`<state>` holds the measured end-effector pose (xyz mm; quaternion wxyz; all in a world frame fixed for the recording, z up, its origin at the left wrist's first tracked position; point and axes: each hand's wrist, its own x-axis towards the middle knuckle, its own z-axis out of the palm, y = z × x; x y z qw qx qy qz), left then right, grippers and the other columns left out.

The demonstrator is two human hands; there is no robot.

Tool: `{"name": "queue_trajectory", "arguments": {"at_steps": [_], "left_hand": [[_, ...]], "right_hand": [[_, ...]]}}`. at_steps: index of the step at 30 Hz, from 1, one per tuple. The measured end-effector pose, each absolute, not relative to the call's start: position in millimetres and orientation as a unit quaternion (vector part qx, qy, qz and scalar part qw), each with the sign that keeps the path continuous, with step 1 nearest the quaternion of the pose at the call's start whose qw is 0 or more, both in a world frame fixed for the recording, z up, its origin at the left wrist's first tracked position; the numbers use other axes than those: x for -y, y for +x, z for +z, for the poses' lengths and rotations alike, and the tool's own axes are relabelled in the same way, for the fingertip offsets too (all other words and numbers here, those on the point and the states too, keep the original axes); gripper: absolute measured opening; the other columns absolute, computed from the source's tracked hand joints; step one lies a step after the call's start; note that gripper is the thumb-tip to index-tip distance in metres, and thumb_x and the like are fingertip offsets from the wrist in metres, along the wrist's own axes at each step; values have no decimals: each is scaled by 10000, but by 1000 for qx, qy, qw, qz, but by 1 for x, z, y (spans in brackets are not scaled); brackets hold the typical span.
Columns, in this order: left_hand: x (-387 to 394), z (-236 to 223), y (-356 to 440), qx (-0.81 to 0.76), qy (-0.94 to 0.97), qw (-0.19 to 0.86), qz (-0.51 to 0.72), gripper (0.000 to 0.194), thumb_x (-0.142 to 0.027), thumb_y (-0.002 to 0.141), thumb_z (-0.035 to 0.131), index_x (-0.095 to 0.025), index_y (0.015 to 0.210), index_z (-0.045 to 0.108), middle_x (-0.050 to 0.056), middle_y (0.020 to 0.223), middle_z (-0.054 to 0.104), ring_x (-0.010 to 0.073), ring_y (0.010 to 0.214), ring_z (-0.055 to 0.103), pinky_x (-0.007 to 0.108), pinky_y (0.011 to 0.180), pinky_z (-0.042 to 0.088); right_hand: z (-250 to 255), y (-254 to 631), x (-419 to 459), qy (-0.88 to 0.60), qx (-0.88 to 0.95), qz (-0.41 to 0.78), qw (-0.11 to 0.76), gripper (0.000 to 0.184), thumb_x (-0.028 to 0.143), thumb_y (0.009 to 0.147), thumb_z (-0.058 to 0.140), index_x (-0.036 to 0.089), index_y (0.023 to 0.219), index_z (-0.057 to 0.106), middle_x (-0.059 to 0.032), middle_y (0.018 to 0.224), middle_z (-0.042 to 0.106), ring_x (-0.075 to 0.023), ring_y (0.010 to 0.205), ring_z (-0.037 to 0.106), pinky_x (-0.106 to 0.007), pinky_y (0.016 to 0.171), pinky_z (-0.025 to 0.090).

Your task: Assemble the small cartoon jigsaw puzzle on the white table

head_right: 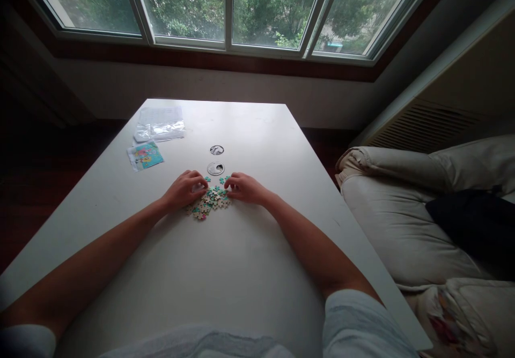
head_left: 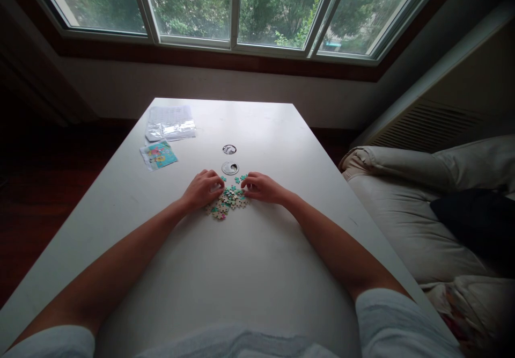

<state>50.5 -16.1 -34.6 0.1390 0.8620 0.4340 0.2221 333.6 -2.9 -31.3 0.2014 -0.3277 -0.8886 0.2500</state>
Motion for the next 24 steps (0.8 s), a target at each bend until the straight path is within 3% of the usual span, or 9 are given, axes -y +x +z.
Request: {"name": "queue_trajectory", "arguments": {"at_steps": [8, 12, 17, 24], "left_hand": [[18, -35, 53, -457, 839, 161, 248, 71, -237, 838, 649, -231, 909, 650, 29, 919, 660, 224, 901, 559, 353, 799, 454], [18, -36, 53, -462, 826, 170, 275, 94, -192, 850, 591, -232, 911, 651, 19, 898, 676, 209, 886, 578, 337, 797, 456], [11, -34, 44, -515, 789, 173, 287, 175, -264, 870, 577, -239, 1013, 676, 13, 871, 689, 185, 807, 608, 315, 746, 458], [-7, -37, 17, -589, 759, 131, 243, 103, -253, 784, 609, -234, 835, 696, 9, 767, 685, 196, 734, 580, 329, 695, 431]], "right_hand": [[-26, 337, 2, -335, 879, 291, 175, 40, 210, 865, 699, 175, 873, 682, -22, 918, 570, -115, 753, 533, -229, 695, 410], [-25, 339, 1, -336, 876, 302, 166, 114, 253, 869, 703, 183, 959, 694, -20, 894, 569, -127, 768, 536, -237, 710, 414], [-18, 341, 2, -337, 884, 295, 136, 124, 246, 858, 694, 180, 964, 687, -25, 911, 565, -125, 760, 511, -238, 695, 395], [-27, 345, -4, -344, 829, 392, 202, 73, 247, 846, 634, 178, 868, 623, 12, 793, 573, -122, 709, 500, -243, 669, 405]]}}
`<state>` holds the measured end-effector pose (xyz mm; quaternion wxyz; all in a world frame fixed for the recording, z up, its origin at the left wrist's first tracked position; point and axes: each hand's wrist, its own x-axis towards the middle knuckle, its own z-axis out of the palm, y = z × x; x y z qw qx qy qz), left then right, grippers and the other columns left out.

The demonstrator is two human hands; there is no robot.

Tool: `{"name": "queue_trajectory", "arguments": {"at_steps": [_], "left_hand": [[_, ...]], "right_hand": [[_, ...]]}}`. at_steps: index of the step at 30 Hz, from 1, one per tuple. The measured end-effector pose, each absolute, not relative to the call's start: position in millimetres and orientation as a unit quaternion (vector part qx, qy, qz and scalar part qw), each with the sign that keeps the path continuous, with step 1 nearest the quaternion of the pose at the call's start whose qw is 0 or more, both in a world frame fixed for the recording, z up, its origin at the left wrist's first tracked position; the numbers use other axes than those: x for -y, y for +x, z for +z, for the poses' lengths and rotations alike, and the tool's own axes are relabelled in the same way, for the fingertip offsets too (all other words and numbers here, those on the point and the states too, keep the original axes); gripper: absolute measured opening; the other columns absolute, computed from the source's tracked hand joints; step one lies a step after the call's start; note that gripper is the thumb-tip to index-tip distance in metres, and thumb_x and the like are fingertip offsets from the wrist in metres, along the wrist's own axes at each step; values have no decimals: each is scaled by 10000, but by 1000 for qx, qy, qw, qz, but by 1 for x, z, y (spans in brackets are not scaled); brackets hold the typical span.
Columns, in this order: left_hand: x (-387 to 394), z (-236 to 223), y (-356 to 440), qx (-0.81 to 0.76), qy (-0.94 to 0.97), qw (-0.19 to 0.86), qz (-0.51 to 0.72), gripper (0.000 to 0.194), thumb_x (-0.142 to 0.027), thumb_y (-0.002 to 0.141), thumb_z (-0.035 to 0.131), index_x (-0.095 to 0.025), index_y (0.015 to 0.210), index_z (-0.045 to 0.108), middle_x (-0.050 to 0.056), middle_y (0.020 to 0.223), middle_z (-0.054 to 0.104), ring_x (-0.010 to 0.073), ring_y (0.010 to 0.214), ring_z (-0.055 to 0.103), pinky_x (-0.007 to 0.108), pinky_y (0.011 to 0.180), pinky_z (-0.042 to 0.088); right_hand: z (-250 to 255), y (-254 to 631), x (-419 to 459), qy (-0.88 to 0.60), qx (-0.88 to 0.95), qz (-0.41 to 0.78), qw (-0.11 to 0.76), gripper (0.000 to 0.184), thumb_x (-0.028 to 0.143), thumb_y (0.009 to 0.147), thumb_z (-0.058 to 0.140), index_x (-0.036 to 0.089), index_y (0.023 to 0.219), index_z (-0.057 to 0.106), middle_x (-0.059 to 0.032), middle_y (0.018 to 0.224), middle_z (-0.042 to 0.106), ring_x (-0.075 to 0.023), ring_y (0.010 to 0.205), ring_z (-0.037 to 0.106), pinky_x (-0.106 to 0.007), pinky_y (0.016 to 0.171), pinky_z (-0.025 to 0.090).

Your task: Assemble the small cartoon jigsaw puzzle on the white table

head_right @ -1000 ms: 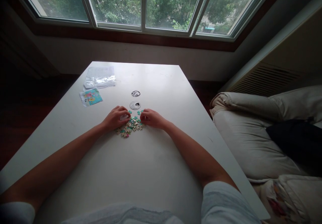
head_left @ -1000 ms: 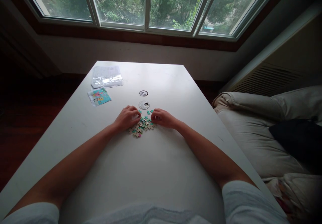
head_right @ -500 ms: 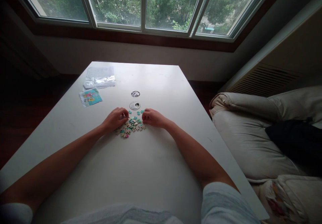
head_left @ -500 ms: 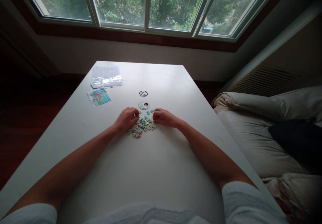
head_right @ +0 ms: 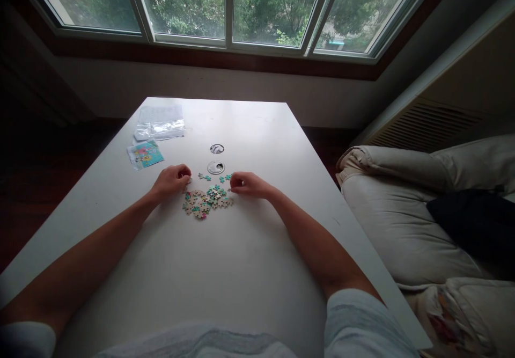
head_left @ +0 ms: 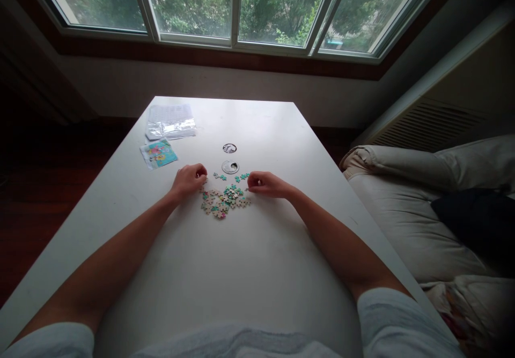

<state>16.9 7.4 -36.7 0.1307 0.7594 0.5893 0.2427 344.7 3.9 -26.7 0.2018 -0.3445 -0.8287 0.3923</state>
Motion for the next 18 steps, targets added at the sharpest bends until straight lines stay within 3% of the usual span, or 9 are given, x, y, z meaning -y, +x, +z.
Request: {"name": "queue_trajectory", "arguments": {"at_steps": [4, 7, 13, 18], "left_hand": [[-7, -37, 16, -563, 782, 86, 253, 96, -257, 805, 614, -223, 847, 693, 32, 782, 657, 217, 800, 557, 356, 755, 436], [-1, -32, 24, -488, 833, 107, 240, 140, -307, 860, 608, -234, 927, 707, 44, 884, 652, 228, 893, 548, 371, 837, 444], [12, -25, 38, -356, 904, 164, 172, 190, -409, 857, 682, -266, 978, 711, 47, 1004, 648, 236, 981, 535, 383, 940, 418], [12, -24, 35, -347, 909, 170, 156, 156, -370, 852, 675, -267, 967, 696, 44, 981, 641, 236, 990, 540, 374, 926, 413]], "right_hand": [[-34, 343, -6, -386, 846, 261, 258, 29, 177, 834, 603, 187, 847, 626, -5, 804, 594, -138, 738, 504, -260, 704, 394], [-36, 340, -3, -362, 885, 173, 237, 76, 140, 839, 603, 197, 873, 639, -47, 897, 630, -174, 828, 528, -287, 766, 403], [-31, 323, 14, -321, 906, 139, 238, 102, 201, 940, 574, 216, 979, 667, -75, 968, 640, -216, 914, 542, -334, 845, 417], [-38, 300, 27, -310, 917, 110, 224, 222, 314, 954, 630, 242, 1160, 673, -89, 1046, 642, -233, 966, 529, -358, 887, 398]]}}
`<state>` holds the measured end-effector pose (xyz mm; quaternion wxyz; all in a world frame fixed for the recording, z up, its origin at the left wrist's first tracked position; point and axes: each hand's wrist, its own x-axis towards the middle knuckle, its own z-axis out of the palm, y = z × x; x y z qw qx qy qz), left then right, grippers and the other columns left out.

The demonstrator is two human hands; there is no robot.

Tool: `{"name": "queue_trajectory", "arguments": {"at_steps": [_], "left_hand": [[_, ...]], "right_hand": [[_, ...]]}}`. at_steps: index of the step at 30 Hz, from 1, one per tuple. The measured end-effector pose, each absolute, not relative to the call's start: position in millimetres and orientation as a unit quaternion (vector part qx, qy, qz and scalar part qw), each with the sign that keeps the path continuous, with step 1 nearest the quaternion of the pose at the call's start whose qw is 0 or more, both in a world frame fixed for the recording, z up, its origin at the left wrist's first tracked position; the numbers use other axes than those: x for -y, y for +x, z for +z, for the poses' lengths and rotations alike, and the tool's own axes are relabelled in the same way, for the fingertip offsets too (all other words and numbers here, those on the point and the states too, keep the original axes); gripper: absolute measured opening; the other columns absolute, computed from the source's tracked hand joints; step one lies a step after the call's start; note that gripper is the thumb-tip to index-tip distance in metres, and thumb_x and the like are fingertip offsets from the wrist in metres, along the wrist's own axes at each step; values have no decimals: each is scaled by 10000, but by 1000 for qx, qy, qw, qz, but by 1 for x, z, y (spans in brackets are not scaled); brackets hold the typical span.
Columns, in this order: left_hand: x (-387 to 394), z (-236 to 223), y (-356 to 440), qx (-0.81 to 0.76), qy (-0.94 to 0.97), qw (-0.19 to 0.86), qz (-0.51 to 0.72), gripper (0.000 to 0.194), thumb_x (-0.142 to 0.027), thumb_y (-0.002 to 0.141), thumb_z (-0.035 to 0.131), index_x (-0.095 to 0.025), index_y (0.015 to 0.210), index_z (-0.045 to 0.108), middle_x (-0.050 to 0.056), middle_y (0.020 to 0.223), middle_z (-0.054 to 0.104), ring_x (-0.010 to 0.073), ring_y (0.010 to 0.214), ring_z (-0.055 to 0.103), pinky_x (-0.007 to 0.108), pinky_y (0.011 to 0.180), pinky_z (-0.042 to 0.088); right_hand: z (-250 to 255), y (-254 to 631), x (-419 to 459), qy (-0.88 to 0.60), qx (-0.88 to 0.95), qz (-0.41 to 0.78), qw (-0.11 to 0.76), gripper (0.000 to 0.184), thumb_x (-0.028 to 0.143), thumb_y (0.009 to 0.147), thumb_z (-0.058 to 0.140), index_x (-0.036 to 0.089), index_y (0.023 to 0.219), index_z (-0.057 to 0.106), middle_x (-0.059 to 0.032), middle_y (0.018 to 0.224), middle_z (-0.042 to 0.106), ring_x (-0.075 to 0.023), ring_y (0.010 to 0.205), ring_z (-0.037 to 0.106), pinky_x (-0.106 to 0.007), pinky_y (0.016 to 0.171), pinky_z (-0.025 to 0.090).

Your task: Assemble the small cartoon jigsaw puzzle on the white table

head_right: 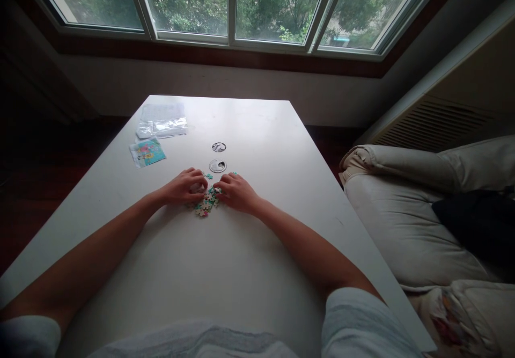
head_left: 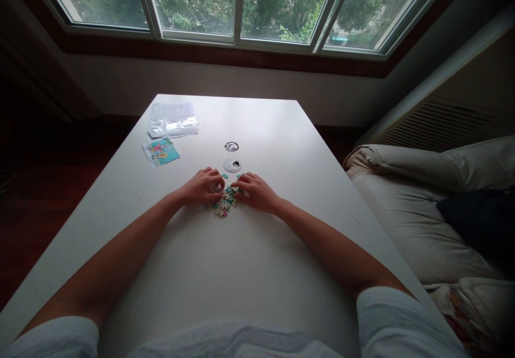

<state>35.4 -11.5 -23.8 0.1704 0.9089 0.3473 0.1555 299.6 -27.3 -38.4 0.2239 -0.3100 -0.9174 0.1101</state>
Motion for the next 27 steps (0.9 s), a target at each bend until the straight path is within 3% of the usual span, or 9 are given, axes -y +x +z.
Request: {"name": "queue_trajectory", "arguments": {"at_steps": [9, 15, 20, 27], "left_hand": [[9, -26, 36, -340, 902, 195, 179, 163, -403, 897, 650, -254, 947, 697, 52, 974, 659, 227, 965, 557, 357, 907, 431], [10, -30, 40, -352, 884, 226, 207, 94, -315, 898, 619, -233, 891, 664, 29, 861, 658, 201, 865, 565, 333, 843, 455], [10, -35, 41, -385, 863, 202, 258, 89, -244, 895, 582, -230, 866, 665, 27, 883, 673, 196, 884, 575, 334, 834, 463], [9, -40, 42, -447, 837, 152, 277, 159, -258, 903, 589, -239, 1012, 703, 28, 895, 709, 205, 866, 616, 359, 824, 472]], "right_hand": [[-44, 293, 31, -320, 908, 112, 245, 148, 277, 999, 558, 230, 1011, 698, -76, 951, 658, -214, 923, 528, -344, 859, 367], [-39, 295, 31, -311, 900, 156, 262, 106, 276, 974, 590, 230, 961, 684, -65, 935, 655, -209, 890, 532, -329, 835, 394], [-35, 294, 32, -278, 910, 180, 251, 92, 259, 959, 614, 238, 954, 703, -64, 924, 677, -207, 897, 560, -333, 840, 415], [-44, 307, 18, -401, 821, 200, 353, 134, 237, 957, 590, 226, 1000, 716, -43, 872, 697, -174, 810, 587, -300, 778, 445]]}}
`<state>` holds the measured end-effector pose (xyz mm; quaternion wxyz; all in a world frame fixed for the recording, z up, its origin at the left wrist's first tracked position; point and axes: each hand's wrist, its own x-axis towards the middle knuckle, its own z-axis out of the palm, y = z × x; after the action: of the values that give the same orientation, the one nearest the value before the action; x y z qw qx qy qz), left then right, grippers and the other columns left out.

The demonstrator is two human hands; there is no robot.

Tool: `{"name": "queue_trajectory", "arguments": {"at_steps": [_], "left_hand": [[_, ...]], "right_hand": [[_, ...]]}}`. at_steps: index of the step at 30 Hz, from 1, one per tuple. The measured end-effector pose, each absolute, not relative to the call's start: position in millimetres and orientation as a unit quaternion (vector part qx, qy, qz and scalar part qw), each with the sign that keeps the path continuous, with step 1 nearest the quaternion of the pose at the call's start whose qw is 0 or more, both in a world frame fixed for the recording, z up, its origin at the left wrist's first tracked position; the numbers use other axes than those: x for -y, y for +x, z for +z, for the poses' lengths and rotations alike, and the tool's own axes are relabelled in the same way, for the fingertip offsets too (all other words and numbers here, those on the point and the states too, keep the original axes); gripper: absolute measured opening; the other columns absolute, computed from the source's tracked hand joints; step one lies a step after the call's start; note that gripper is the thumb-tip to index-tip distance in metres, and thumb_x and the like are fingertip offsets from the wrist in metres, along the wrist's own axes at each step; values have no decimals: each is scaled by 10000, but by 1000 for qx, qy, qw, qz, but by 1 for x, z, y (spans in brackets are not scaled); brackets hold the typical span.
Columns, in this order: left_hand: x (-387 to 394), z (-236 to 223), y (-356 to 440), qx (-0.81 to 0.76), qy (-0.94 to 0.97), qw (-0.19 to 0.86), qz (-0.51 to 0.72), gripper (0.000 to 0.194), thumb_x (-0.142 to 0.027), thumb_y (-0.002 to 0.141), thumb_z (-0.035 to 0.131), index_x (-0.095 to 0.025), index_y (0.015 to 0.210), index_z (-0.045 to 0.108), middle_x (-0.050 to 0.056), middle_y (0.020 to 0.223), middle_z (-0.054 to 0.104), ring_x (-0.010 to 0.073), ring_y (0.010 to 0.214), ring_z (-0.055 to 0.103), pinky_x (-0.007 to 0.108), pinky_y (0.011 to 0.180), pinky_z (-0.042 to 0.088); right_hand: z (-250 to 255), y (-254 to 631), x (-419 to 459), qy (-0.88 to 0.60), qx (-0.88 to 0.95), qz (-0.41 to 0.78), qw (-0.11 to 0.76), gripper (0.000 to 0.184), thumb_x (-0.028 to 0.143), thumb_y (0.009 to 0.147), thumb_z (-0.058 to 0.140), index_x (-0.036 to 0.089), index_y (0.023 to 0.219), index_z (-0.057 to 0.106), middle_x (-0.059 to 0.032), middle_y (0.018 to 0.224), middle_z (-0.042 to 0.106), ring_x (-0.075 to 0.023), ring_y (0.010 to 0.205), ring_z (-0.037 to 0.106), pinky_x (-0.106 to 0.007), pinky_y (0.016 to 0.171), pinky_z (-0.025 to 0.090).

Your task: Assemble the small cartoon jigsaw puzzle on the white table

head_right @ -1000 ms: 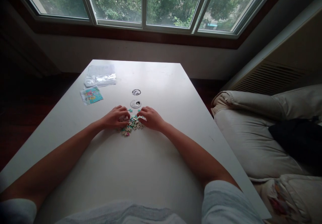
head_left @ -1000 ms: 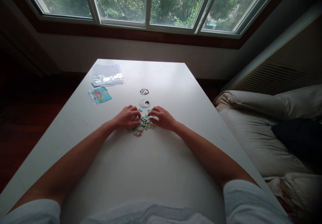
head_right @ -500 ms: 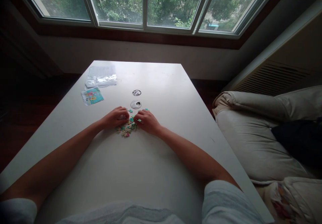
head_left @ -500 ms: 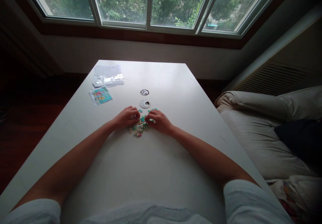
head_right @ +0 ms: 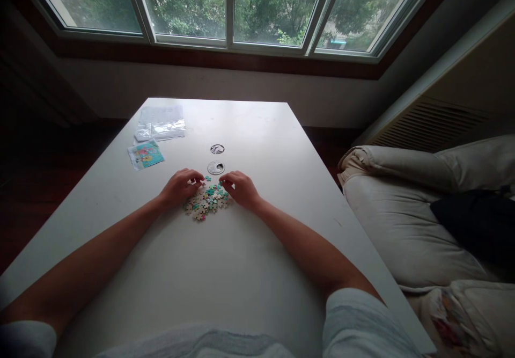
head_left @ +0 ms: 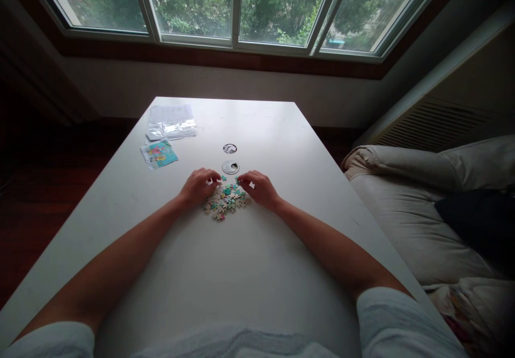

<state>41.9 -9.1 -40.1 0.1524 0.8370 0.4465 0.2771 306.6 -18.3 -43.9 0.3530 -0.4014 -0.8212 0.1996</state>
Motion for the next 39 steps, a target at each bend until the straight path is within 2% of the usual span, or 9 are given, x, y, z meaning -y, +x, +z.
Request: {"name": "queue_trajectory", "arguments": {"at_steps": [7, 13, 19, 24, 28, 34, 39], "left_hand": [[12, -35, 42, -436, 867, 44, 237, 175, -242, 967, 522, -235, 978, 696, 56, 991, 708, 228, 916, 597, 389, 855, 423], [12, -37, 41, -397, 890, 75, 212, 147, -259, 946, 569, -256, 937, 715, 47, 1009, 710, 230, 965, 588, 386, 878, 399], [16, -35, 45, -376, 893, 109, 221, 143, -309, 942, 599, -263, 962, 732, 40, 1024, 713, 225, 989, 585, 391, 928, 395], [22, -29, 50, -323, 919, 129, 186, 161, -409, 903, 668, -265, 940, 729, 39, 989, 695, 224, 976, 567, 376, 925, 396], [23, -29, 51, -316, 923, 129, 174, 172, -424, 880, 692, -258, 916, 719, 35, 949, 680, 221, 954, 558, 368, 906, 392], [21, -31, 51, -320, 923, 125, 175, 164, -396, 921, 648, -245, 905, 708, 33, 930, 677, 215, 937, 548, 355, 883, 390], [22, -31, 52, -326, 920, 111, 186, 184, -351, 959, 583, -236, 907, 717, 44, 921, 679, 205, 907, 550, 354, 887, 404]], "right_hand": [[-47, 321, 4, -518, 763, 183, 341, 116, 161, 840, 612, 208, 873, 713, -3, 774, 674, -152, 721, 565, -280, 708, 415], [-49, 327, 1, -532, 781, 153, 288, 96, 152, 809, 613, 210, 814, 689, -17, 782, 623, -173, 770, 541, -291, 720, 394], [-44, 322, 10, -442, 831, 149, 303, 99, 179, 899, 592, 209, 922, 684, -31, 849, 607, -169, 797, 533, -284, 747, 402], [-38, 311, 23, -300, 915, 145, 229, 108, 281, 934, 637, 229, 1006, 698, -50, 905, 639, -193, 863, 541, -304, 800, 403], [-39, 305, 29, -301, 926, 103, 202, 143, 335, 930, 663, 228, 1018, 698, -65, 948, 636, -208, 893, 530, -314, 810, 392], [-40, 302, 30, -310, 920, 102, 217, 136, 275, 977, 588, 213, 911, 689, -63, 914, 643, -195, 886, 534, -300, 810, 390], [-42, 309, 22, -368, 869, 169, 284, 156, 318, 967, 605, 202, 900, 686, -31, 849, 656, -154, 792, 549, -265, 754, 405]]}}
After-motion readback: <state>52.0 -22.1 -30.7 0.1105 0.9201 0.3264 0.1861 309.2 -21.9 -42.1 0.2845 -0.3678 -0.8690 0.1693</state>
